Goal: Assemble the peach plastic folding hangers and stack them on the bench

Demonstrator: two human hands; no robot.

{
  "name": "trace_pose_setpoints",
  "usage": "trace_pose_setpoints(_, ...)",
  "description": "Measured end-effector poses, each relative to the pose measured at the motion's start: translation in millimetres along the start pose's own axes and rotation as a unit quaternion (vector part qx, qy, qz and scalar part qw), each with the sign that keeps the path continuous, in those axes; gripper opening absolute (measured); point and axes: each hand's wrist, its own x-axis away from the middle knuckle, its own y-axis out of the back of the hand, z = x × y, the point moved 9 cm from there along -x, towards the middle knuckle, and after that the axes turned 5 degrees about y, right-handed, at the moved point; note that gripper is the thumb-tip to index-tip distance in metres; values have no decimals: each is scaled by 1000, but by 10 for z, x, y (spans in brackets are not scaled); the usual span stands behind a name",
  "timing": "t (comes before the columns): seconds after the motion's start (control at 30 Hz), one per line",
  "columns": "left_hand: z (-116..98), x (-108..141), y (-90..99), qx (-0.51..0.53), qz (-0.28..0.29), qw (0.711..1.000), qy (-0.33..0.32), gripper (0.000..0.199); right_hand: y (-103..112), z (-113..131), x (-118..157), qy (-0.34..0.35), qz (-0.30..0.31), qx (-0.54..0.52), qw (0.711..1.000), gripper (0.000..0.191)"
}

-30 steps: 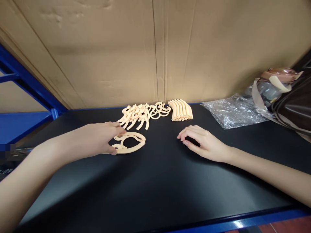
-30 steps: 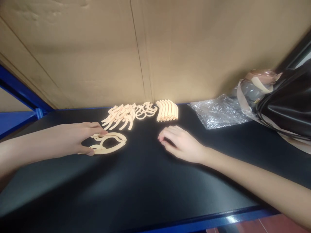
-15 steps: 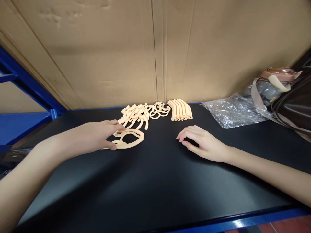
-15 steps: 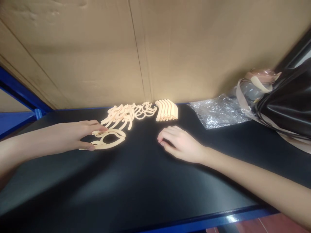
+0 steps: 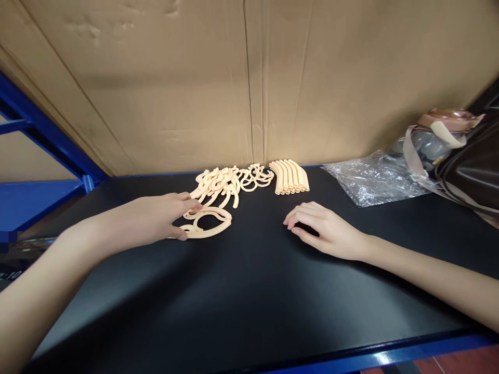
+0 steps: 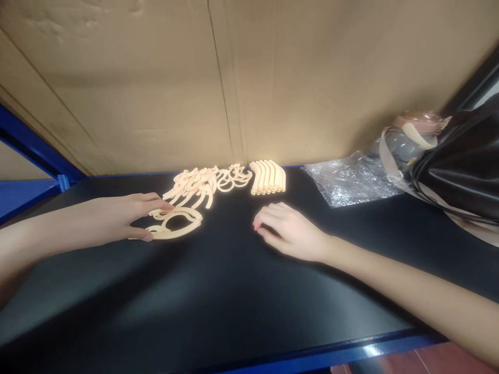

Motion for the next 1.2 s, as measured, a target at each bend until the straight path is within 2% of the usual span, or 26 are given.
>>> trace_pose_setpoints(0.2,31,-8,8,23,-21,999,-9,52,-9,4,1,1,5,-1,1000,14)
trace_pose_setpoints(0.43,-49,74,78,21,-68,996,-58,36,-13,4,0,1,9,-1,1000,13)
trace_pose_setpoints(0.53,-35,22,85,0,-90,994,-62,40,-16,1,0,2,9,1,1000,13)
trace_pose_setpoints(0.63,-97,-39,161,-15,-136,988,-68,45,-19,-2,0,2,9,3,1000,13)
trace_pose_setpoints(0.77,-156,-122,307,-32,-182,983,-13,43,-21,-3,3,0,10,4,1000,13)
trace_pose_setpoints(0.87,-17,-207,359,-29,-194,978,71,36,-18,-1,5,1,9,4,1000,13)
trace_pose_setpoints(0.93,130,-280,330,-10,-188,975,118,33,-18,1,7,3,8,3,1000,13)
trace_pose_setpoints(1.03,281,-396,252,22,-180,973,143,34,-20,-2,11,4,8,4,1000,13)
trace_pose_setpoints(1.2,367,-507,134,52,-156,970,178,36,-24,-2,17,7,8,5,1000,13)
